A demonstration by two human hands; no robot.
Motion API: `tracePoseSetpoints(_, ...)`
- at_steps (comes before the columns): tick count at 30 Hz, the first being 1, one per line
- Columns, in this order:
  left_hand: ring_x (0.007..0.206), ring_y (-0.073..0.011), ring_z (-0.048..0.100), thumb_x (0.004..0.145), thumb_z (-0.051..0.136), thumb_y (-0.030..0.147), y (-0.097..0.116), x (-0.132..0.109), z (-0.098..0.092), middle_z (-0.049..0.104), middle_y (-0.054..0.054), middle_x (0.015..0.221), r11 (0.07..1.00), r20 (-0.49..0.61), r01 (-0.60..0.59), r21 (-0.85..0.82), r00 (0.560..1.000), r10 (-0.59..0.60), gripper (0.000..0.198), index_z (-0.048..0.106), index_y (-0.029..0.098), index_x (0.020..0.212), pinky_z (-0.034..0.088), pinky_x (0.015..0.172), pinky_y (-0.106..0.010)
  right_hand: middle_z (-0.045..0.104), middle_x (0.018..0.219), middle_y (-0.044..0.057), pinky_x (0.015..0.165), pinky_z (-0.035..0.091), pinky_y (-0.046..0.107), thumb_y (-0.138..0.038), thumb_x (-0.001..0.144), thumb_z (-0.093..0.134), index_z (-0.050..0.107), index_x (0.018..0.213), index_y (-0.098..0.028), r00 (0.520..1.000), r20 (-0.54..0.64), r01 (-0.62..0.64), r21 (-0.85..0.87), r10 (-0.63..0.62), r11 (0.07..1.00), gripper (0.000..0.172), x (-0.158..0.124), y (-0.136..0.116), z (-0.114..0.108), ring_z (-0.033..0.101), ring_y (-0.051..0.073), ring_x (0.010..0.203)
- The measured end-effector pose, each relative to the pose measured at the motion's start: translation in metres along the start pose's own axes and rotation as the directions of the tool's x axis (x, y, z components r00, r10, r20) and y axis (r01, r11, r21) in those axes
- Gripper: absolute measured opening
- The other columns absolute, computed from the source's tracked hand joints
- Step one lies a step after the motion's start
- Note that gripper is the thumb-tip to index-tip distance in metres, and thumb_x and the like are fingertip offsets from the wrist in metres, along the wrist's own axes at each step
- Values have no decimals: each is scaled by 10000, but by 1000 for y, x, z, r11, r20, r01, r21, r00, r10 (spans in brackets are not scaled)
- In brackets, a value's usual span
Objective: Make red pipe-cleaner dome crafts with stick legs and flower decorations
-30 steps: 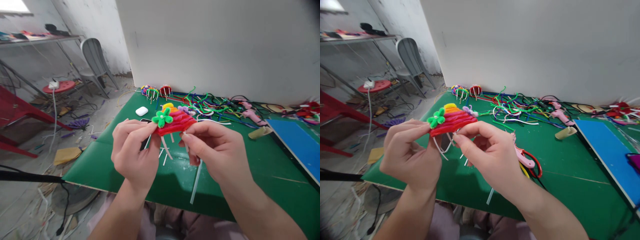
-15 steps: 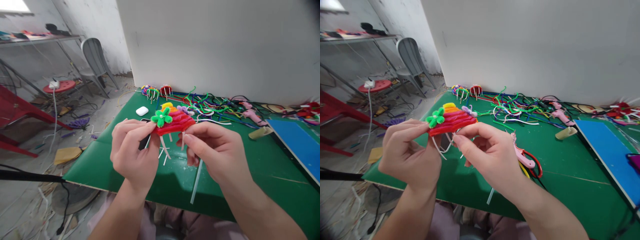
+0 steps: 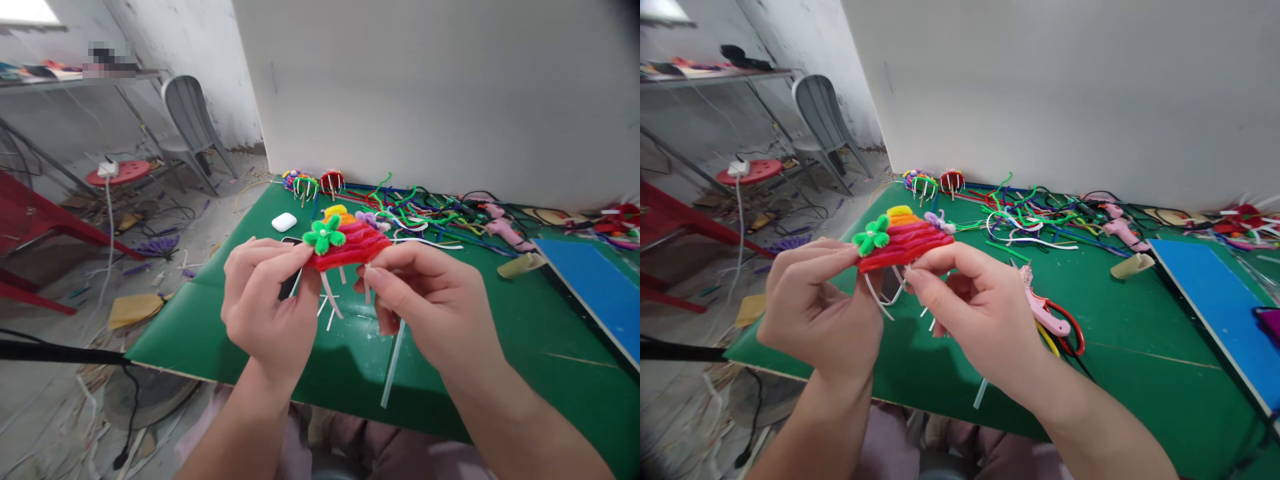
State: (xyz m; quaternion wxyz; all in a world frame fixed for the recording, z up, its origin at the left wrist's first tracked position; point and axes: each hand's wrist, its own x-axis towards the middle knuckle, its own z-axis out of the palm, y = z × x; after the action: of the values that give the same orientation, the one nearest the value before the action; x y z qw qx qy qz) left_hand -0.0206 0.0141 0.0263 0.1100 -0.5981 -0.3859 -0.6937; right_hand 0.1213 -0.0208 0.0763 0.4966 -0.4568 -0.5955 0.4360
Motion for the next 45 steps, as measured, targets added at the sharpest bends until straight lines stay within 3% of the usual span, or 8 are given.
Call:
tracePoseSetpoints(5,745,-135,580,676,706,85,-1,0,1,598,32,742,999,-54,-20,-35,998,18,223,633,247,810,508,717,-369,617,608,-41,361,440,193,-259,803,607,615,736,-229,1000,1,-4,-4,4,1000,74,0,0,0,512,68,397)
tracePoseSetpoints(9,752,-137,581,677,695,65,-2,1,3,603,25,749,999,-35,-5,-51,999,3,239,638,246,822,505,725,-366,614,608,-44,356,443,188,-251,804,604,608,729,-227,1000,2,-10,26,10,1000,79,1,0,1,511,65,395)
tracePoseSetpoints(13,728,-131,581,659,712,79,-3,1,5,596,27,727,996,-105,-33,-78,994,25,207,646,226,789,495,698,-335,631,638,-31,354,450,187,-260,796,612,612,734,-220,1000,1,-22,39,22,999,73,1,0,1,518,68,406)
tracePoseSetpoints(25,723,-144,582,666,721,111,-9,5,3,578,31,695,999,-157,-39,-11,987,37,220,641,278,784,490,687,-331,648,668,-15,373,472,193,-263,775,626,655,748,-223,995,72,-73,76,67,994,56,-1,0,3,511,72,426)
tracePoseSetpoints(34,764,-150,598,700,700,124,-9,7,-5,635,36,772,998,-100,-50,24,994,52,224,625,302,813,493,821,-394,639,646,-14,381,463,189,-281,737,671,659,744,-204,983,133,-133,52,125,990,78,-1,0,6,500,70,429)
tracePoseSetpoints(40,738,-144,594,671,716,105,-13,8,0,631,36,746,997,-162,-76,-14,984,72,229,635,279,797,487,781,-375,665,709,-13,433,464,203,-277,732,687,670,793,-214,990,121,-72,-44,77,996,90,0,-1,3,512,68,460)
tracePoseSetpoints(45,743,-140,599,682,707,130,-16,10,-1,632,35,748,996,-142,-82,-18,987,78,198,637,276,797,484,811,-389,673,750,-12,449,463,213,-286,737,684,676,840,-223,988,146,-22,-118,39,993,121,0,-2,0,527,73,477)
